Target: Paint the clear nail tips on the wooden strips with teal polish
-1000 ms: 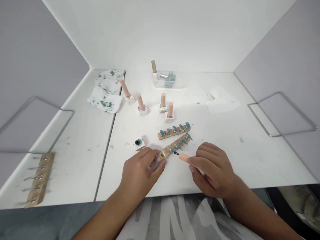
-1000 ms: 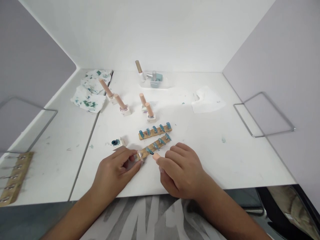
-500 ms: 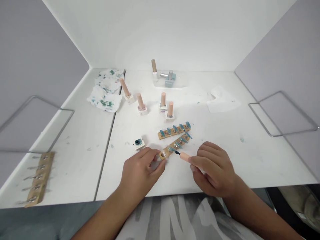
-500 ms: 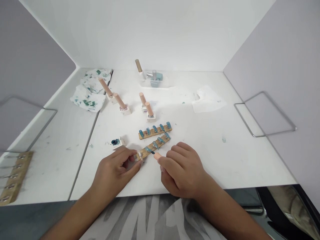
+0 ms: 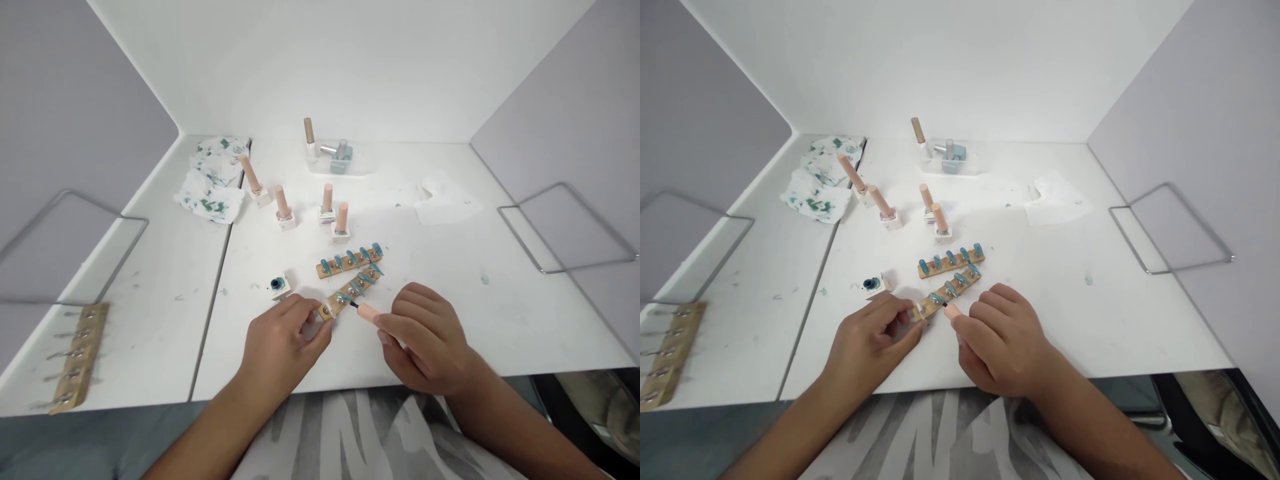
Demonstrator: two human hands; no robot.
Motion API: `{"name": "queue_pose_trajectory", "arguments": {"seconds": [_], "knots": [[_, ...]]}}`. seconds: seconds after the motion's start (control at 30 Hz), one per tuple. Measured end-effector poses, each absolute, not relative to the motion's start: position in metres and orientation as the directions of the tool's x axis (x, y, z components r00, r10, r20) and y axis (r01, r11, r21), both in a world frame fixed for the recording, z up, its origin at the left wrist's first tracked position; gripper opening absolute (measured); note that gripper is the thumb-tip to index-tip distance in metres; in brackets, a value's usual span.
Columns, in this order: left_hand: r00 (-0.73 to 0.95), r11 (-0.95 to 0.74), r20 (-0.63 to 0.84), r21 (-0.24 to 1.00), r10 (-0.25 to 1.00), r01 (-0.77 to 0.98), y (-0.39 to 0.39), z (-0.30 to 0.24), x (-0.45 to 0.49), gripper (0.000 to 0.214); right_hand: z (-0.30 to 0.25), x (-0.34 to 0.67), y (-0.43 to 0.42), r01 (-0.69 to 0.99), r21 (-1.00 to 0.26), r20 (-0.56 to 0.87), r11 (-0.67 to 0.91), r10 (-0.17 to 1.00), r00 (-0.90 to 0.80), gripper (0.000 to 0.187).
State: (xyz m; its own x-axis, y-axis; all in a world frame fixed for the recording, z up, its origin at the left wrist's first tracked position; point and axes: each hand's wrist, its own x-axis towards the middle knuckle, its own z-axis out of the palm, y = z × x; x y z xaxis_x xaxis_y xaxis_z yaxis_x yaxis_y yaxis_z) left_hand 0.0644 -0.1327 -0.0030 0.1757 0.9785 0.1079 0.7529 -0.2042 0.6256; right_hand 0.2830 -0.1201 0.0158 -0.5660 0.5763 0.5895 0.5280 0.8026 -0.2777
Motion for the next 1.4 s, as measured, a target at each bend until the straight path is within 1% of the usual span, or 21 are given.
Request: {"name": "queue_pose_trajectory", "arguments": {"seconds": [0.13, 0.3, 0.5, 0.6, 0.73, 0.8, 1.0, 1.17, 1.4], "knots": [[0.18, -0.208, 0.11, 0.623, 0.978, 0.754, -0.133, -0.002, 0.065, 0.011, 0.017, 0.281, -0.12, 0.512, -0.269, 0.595, 0.816, 0.559, -0.577, 0.02], [0.18, -0.215, 0.119, 0.621, 0.976, 0.753, -0.133, -0.002, 0.065, 0.01, 0.016, 0.277, -0.118, 0.553, -0.227, 0.565, 0.802, 0.571, -0.596, 0.022], [0.182, -0.209, 0.108, 0.622, 0.977, 0.754, -0.133, -0.001, 0.065, 0.01, 0.016, 0.281, -0.119, 0.53, -0.253, 0.627, 0.81, 0.554, -0.548, 0.02], [0.185, -0.214, 0.112, 0.618, 0.976, 0.756, -0.132, -0.001, 0.065, 0.011, 0.017, 0.277, -0.118, 0.516, -0.225, 0.621, 0.826, 0.53, -0.577, 0.02], [0.185, -0.217, 0.117, 0.619, 0.976, 0.754, -0.132, 0.0, 0.065, 0.011, 0.016, 0.272, -0.116, 0.554, -0.189, 0.6, 0.811, 0.542, -0.589, 0.021], [0.185, -0.218, 0.118, 0.622, 0.976, 0.752, -0.133, -0.001, 0.065, 0.011, 0.015, 0.274, -0.117, 0.562, -0.195, 0.6, 0.804, 0.551, -0.58, 0.021], [0.178, -0.202, 0.101, 0.627, 0.979, 0.752, -0.133, -0.001, 0.065, 0.011, 0.015, 0.281, -0.12, 0.539, -0.235, 0.661, 0.809, 0.54, -0.521, 0.02], [0.182, -0.215, 0.118, 0.628, 0.976, 0.748, -0.132, 0.001, 0.065, 0.011, 0.013, 0.277, -0.118, 0.555, -0.214, 0.615, 0.804, 0.552, -0.562, 0.024], [0.176, -0.197, 0.095, 0.628, 0.98, 0.753, -0.133, 0.001, 0.065, 0.01, 0.018, 0.281, -0.118, 0.557, -0.271, 0.649, 0.785, 0.577, -0.497, 0.021]]}}
